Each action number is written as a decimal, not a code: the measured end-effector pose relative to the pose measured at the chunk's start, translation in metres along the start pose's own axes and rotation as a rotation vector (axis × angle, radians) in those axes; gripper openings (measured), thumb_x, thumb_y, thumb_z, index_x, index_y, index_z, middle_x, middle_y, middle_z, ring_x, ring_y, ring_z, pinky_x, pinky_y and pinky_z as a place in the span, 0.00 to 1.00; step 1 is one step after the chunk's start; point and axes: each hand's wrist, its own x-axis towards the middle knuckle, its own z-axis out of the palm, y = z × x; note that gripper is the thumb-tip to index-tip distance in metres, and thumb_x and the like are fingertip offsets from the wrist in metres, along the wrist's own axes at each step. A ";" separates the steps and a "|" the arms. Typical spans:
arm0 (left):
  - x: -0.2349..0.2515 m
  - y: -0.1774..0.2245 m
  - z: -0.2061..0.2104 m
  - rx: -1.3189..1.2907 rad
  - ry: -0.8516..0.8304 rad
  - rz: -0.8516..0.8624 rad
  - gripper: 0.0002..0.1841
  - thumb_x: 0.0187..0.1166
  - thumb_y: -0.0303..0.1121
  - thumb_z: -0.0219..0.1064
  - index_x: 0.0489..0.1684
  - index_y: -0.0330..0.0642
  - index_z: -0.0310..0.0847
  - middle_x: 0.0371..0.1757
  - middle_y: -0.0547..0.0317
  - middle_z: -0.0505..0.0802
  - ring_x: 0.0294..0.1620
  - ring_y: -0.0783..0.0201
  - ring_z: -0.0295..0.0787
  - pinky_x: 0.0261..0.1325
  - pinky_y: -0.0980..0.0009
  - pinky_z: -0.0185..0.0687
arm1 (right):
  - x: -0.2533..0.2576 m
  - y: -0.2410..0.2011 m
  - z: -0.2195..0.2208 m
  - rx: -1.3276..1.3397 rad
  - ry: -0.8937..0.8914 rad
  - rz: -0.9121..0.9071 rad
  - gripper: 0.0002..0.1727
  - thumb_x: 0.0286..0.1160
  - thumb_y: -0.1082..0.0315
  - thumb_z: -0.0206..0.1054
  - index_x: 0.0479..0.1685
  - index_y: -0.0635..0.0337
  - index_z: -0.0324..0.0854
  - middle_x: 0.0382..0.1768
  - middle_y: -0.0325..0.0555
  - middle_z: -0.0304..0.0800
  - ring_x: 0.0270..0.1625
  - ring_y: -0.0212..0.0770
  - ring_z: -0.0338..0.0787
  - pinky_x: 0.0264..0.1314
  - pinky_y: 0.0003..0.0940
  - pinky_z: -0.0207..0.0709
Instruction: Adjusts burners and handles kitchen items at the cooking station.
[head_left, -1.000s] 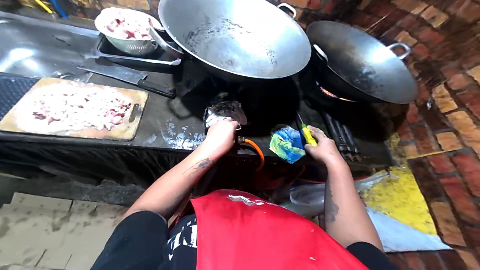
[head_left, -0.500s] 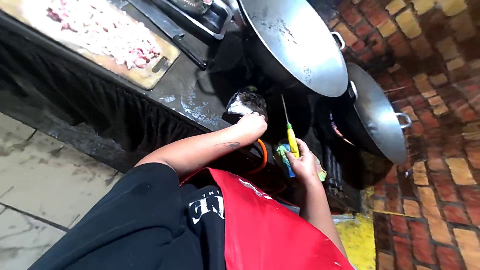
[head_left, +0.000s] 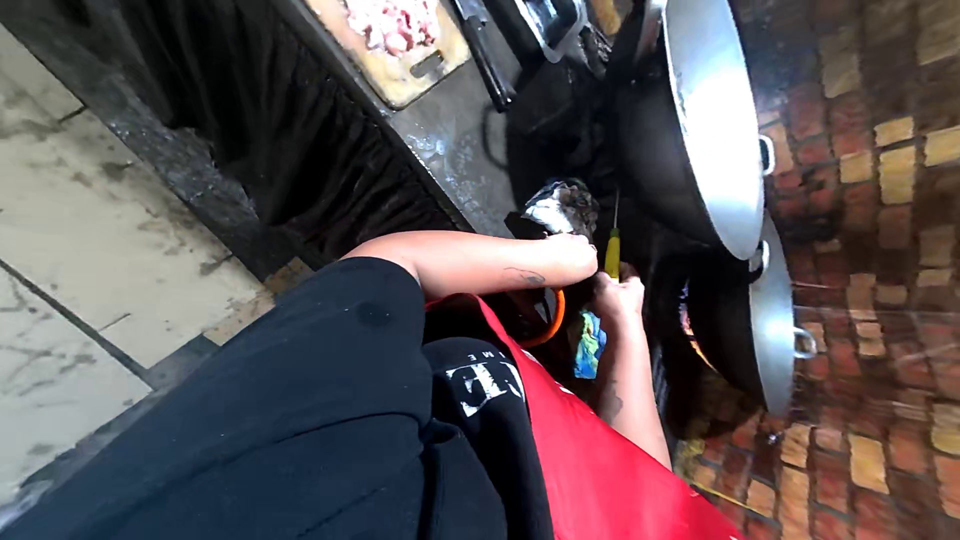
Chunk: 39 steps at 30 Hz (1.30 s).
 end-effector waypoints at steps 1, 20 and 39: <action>0.000 -0.001 0.001 -0.001 0.006 0.013 0.11 0.83 0.19 0.57 0.52 0.31 0.86 0.60 0.41 0.89 0.67 0.40 0.86 0.63 0.46 0.85 | 0.001 -0.001 0.002 0.011 0.009 0.003 0.26 0.83 0.68 0.65 0.79 0.63 0.71 0.54 0.61 0.86 0.49 0.50 0.87 0.54 0.52 0.82; -0.019 0.012 -0.011 -0.091 0.039 -0.112 0.09 0.83 0.19 0.59 0.50 0.28 0.85 0.61 0.38 0.88 0.65 0.38 0.85 0.62 0.45 0.84 | -0.003 -0.013 -0.002 -0.048 0.015 0.055 0.28 0.85 0.66 0.65 0.83 0.61 0.68 0.50 0.57 0.84 0.37 0.43 0.82 0.43 0.42 0.79; -0.001 0.009 -0.011 0.039 -0.037 -0.041 0.11 0.85 0.20 0.55 0.47 0.30 0.87 0.54 0.41 0.91 0.60 0.42 0.88 0.54 0.46 0.85 | -0.071 0.005 -0.035 -0.104 0.108 0.149 0.25 0.84 0.64 0.68 0.77 0.63 0.71 0.52 0.58 0.84 0.40 0.44 0.82 0.44 0.45 0.78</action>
